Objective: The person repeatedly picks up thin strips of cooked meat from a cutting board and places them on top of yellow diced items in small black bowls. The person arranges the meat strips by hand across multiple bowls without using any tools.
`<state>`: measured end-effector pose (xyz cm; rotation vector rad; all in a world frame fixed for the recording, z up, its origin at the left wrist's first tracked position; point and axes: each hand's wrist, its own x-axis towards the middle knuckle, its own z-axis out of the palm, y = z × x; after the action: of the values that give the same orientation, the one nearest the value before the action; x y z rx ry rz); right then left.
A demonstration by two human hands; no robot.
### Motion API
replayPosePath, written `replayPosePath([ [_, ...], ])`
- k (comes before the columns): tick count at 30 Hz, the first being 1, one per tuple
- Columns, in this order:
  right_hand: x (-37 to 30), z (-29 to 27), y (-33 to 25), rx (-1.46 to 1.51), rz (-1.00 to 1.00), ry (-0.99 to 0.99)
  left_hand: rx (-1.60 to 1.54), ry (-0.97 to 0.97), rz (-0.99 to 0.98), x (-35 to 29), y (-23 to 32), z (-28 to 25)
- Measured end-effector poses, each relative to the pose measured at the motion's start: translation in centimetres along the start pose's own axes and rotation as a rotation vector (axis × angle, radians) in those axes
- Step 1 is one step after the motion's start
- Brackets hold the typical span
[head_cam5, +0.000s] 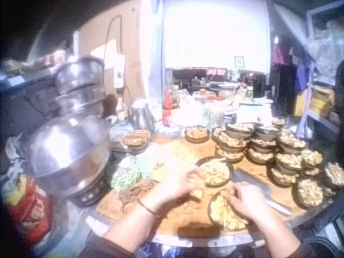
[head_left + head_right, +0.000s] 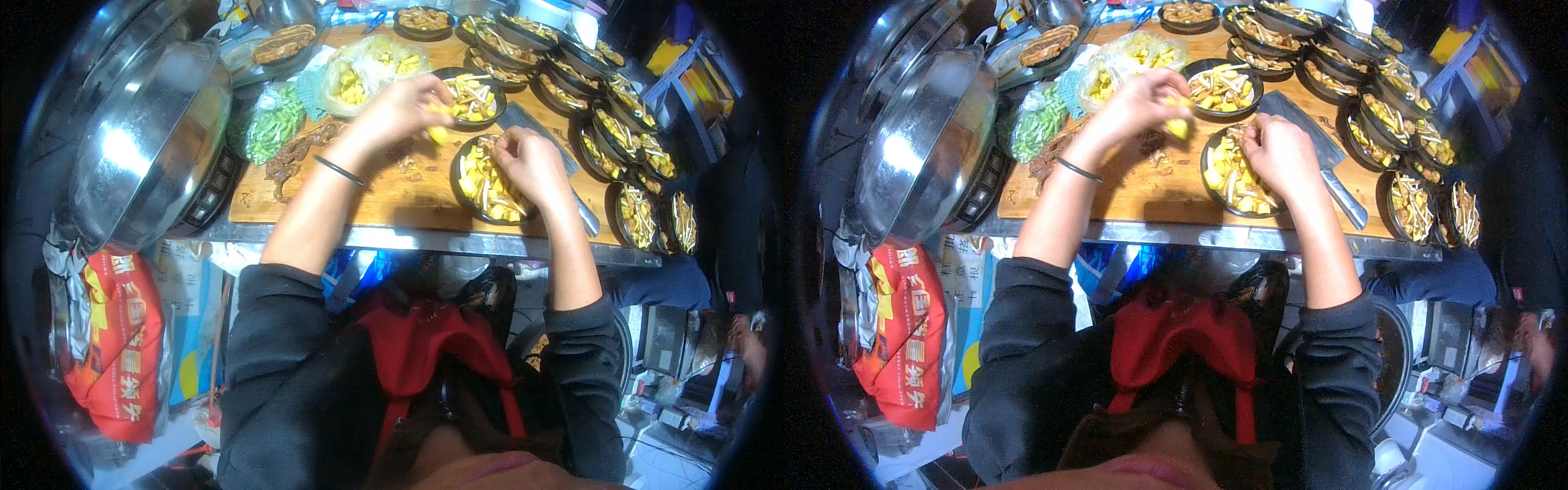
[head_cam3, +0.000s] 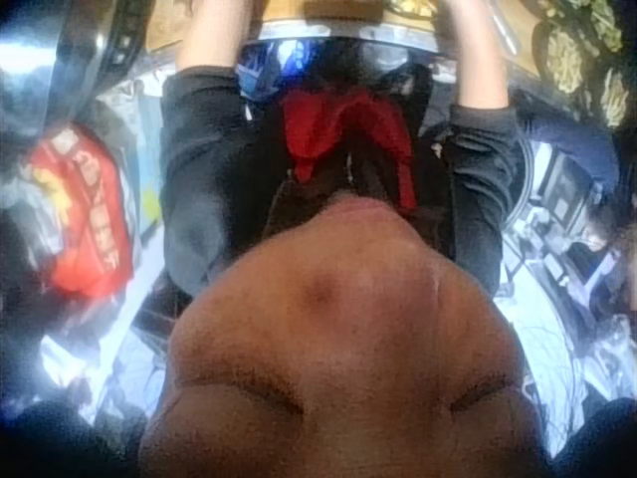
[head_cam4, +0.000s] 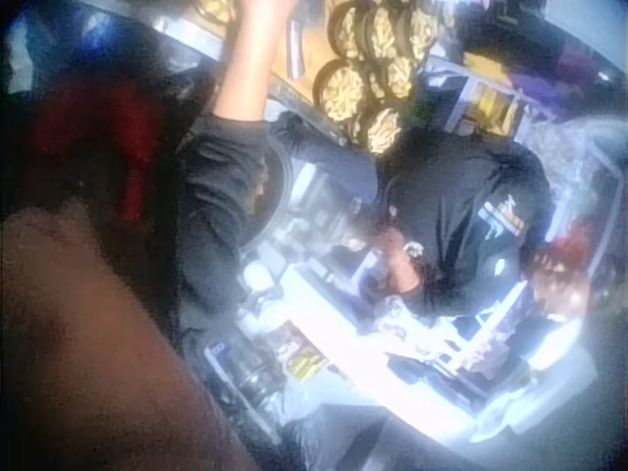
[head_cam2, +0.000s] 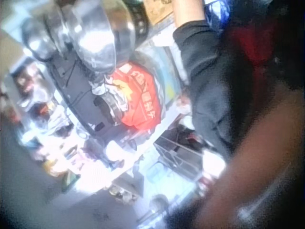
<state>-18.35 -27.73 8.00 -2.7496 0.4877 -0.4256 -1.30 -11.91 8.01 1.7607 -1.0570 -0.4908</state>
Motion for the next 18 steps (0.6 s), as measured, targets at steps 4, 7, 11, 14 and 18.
replayPosePath([
  [4,0.1,0.0,0.5,0.139,0.101,0.008,0.293,0.047,0.145,-0.2,-0.2,4.3],
  [7,0.3,0.2,0.7,0.225,0.129,0.025,0.317,-0.017,0.256,-0.1,-0.6,5.7],
  [11,0.3,0.2,0.9,0.229,0.144,0.048,0.329,-0.046,0.365,-0.7,-0.7,6.1],
  [14,0.1,0.1,0.8,0.254,0.142,0.063,0.125,-0.065,0.237,-1.7,-0.8,5.5],
  [18,-0.1,0.2,0.7,0.262,0.115,0.102,0.140,-0.032,0.121,-1.8,-0.8,5.5],
])
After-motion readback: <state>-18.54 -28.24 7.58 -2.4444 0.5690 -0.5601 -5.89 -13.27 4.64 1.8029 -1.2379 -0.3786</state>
